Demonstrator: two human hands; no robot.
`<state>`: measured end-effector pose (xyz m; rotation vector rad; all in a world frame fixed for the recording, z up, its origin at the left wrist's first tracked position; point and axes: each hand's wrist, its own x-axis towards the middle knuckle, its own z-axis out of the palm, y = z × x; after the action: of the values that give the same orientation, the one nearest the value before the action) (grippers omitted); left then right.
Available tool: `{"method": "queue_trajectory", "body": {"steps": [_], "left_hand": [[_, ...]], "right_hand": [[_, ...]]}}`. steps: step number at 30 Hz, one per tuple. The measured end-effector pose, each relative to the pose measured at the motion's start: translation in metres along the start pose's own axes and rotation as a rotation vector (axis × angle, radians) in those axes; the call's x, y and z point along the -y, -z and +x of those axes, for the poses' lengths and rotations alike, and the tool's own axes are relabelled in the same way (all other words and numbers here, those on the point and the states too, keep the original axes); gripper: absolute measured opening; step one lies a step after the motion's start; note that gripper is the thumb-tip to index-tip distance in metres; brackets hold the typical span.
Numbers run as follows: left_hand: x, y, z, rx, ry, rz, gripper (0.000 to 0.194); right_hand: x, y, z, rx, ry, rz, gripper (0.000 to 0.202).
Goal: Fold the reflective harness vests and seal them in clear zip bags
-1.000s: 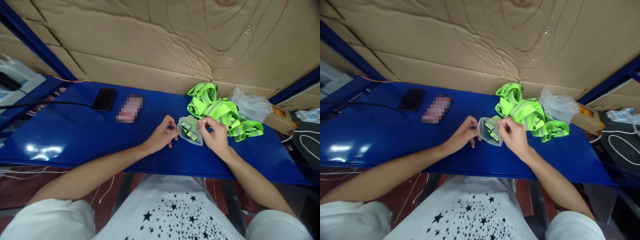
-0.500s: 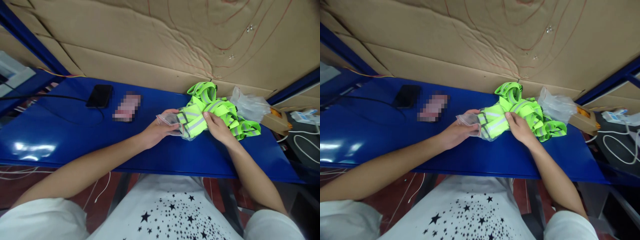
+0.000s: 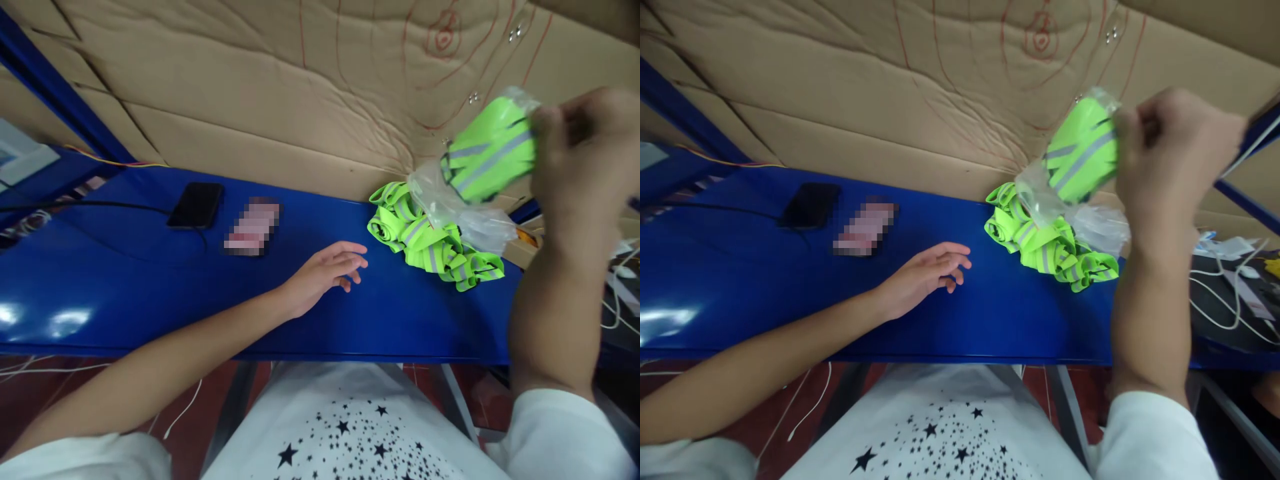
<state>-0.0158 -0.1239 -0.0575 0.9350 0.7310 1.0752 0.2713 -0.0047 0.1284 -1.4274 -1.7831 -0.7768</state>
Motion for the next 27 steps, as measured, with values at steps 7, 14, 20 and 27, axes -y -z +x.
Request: {"method": "queue_trajectory", "body": {"steps": [7,14,20,27], "left_hand": [[0.004,-0.003,-0.001,0.045,0.061,0.087,0.041],[0.004,-0.002,0.000,0.027,0.070,0.135,0.035],[0.008,-0.002,0.001,0.058,0.100,0.184,0.033],[0.007,0.000,0.003,0.033,0.104,0.193,0.030]], "right_hand": [[-0.017,-0.039,0.056,0.187,-0.012,-0.101,0.089],[-0.020,-0.034,0.050,0.228,0.025,-0.205,0.046],[-0.038,-0.036,0.049,0.226,-0.059,-0.206,0.059],[-0.032,-0.060,0.049,0.257,-0.039,0.112,0.058]]}}
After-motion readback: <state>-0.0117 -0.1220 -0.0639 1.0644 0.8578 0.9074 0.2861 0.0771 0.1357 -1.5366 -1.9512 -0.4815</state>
